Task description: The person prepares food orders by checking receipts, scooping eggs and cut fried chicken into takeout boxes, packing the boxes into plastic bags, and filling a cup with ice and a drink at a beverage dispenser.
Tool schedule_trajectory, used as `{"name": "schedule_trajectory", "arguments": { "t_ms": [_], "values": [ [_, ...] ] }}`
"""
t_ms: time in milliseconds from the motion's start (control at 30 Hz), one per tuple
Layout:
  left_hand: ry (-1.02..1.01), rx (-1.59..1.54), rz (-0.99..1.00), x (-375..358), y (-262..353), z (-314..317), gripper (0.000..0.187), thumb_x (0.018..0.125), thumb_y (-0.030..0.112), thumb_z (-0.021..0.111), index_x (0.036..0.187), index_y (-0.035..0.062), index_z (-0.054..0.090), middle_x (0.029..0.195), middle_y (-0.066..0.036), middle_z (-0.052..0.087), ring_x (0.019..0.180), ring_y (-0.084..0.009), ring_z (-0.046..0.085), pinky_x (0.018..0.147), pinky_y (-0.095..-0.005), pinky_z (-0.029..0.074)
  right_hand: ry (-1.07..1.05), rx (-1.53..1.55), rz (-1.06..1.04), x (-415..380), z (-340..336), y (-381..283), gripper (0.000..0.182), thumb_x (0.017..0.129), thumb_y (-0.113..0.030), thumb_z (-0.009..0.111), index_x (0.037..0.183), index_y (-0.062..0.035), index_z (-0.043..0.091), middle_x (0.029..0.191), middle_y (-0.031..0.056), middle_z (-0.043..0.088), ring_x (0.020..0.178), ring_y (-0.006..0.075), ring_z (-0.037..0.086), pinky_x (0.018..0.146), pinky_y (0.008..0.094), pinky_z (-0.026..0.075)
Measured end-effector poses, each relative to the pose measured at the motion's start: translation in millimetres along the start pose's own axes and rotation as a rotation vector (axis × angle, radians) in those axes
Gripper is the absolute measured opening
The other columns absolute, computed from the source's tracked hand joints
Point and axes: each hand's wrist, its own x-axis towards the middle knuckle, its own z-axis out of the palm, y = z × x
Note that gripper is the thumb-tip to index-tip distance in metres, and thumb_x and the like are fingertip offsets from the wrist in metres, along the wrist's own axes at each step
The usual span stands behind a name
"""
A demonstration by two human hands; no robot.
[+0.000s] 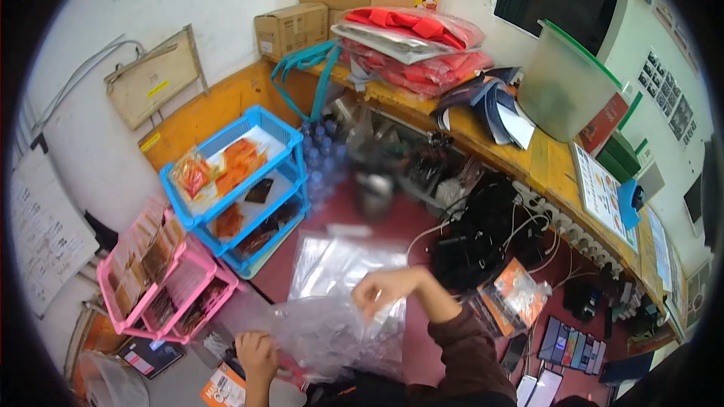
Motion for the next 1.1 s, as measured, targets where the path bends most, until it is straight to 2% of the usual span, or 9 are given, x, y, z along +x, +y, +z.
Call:
{"name": "schedule_trajectory", "arguments": {
  "t_ms": [67,200,300,433,767,900,933,1033,1100],
  "values": [
    [0.09,-0.279,-0.449,-24,-25,20,0.021,0.072,0.018,0.06,0.088,0.0054,0.062,0.074,-0.007,0.056,0.062,-0.0202,0.05,0.056,-0.0313,0.038,0.22,-0.084,0.008,-14,-104,31,0.015,0.077,-0.009,0.06,0.091,-0.002,0.059,0.082,0.0077,0.063,0.069,0.0129,0.061,0.059,0.0263,0.05],
    [0.537,-0.584,-0.972,-6,-9,-7,0.024,0.088,0.025,0.048,0.092,0.0028,0.056,0.059,0.003,0.042,0.047,-0.0041,0.037,0.041,-0.0202,0.027,1.468,-0.198,0.293,-20,-302,152,0.018,0.076,-0.013,0.059,0.09,-0.0014,0.059,0.08,0.0111,0.062,0.068,0.0215,0.062,0.057,0.0327,0.05],
    [0.272,-0.215,-1.048,2,2,-31,0.037,0.092,0.026,0.043,0.117,-0.0005,0.045,0.096,-0.011,0.053,0.078,-0.016,0.052,0.069,-0.0283,0.043,1.706,-0.334,0.232,-13,-412,280,0.022,0.076,-0.019,0.059,0.085,0.0005,0.059,0.079,0.0182,0.062,0.068,0.031,0.062,0.056,0.0395,0.05],
    [0.192,-0.461,-1.321,61,39,-68,0.036,0.091,0.023,0.045,0.118,0.0,0.043,0.071,-0.005,0.05,0.057,-0.0113,0.046,0.051,-0.0239,0.039,1.985,-0.44,0.551,9,-389,219,0.032,0.077,-0.024,0.058,0.102,-0.0039,0.059,0.104,0.0213,0.058,0.095,0.0376,0.056,0.078,0.0426,0.046],
    [0.39,-0.606,-1.282,2,12,-71,0.031,0.088,0.021,0.05,0.113,0.0027,0.045,0.064,-0.003,0.047,0.05,-0.0096,0.043,0.046,-0.0216,0.038,1.939,-0.603,0.431,-20,-332,163,0.036,0.068,-0.034,0.071,0.087,-0.003,0.065,0.084,0.017,0.064,0.082,0.0314,0.062,0.07,0.0397,0.048],
    [0.291,-0.81,-1.27,-31,-16,-90,0.031,0.086,0.03,0.051,0.095,0.0016,0.061,0.053,0.006,0.038,0.045,-0.002,0.034,0.038,-0.0194,0.024,2.213,-0.305,-0.401,-28,-205,92,0.023,0.085,-0.024,0.057,0.091,-0.0026,0.062,0.078,0.0065,0.061,0.069,0.0146,0.054,0.071,0.0273,0.045],
    [0.274,-0.757,-1.362,-32,-16,-96,0.027,0.087,0.026,0.051,0.066,0.0081,0.049,0.053,0.008,0.036,0.044,-0.002,0.032,0.038,-0.0199,0.023,2.088,-0.241,-0.443,-25,-154,70,0.02,0.087,-0.021,0.053,0.09,-0.0024,0.06,0.073,0.0045,0.057,0.068,0.0137,0.052,0.071,0.0281,0.045],
    [0.652,-0.806,-1.381,-80,-45,-122,0.02,0.089,0.019,0.046,0.071,0.0136,0.049,0.053,0.009,0.033,0.043,-0.0007,0.028,0.038,-0.0189,0.02,1.618,0.365,-0.555,4,-42,98,0.016,0.089,-0.02,0.05,0.085,-0.0041,0.05,0.062,0.001,0.044,0.057,0.0107,0.048,0.059,0.0276,0.047],
    [0.784,-0.701,-1.434,-118,-62,-151,0.016,0.09,0.02,0.048,0.076,0.0122,0.051,0.053,0.009,0.03,0.043,-0.0012,0.026,0.037,-0.0192,0.019,0.995,0.49,-0.285,40,29,97,0.019,0.087,-0.022,0.052,0.082,-0.0056,0.043,0.062,0.0003,0.041,0.046,0.0084,0.043,0.046,0.0255,0.046]
  ]
}}
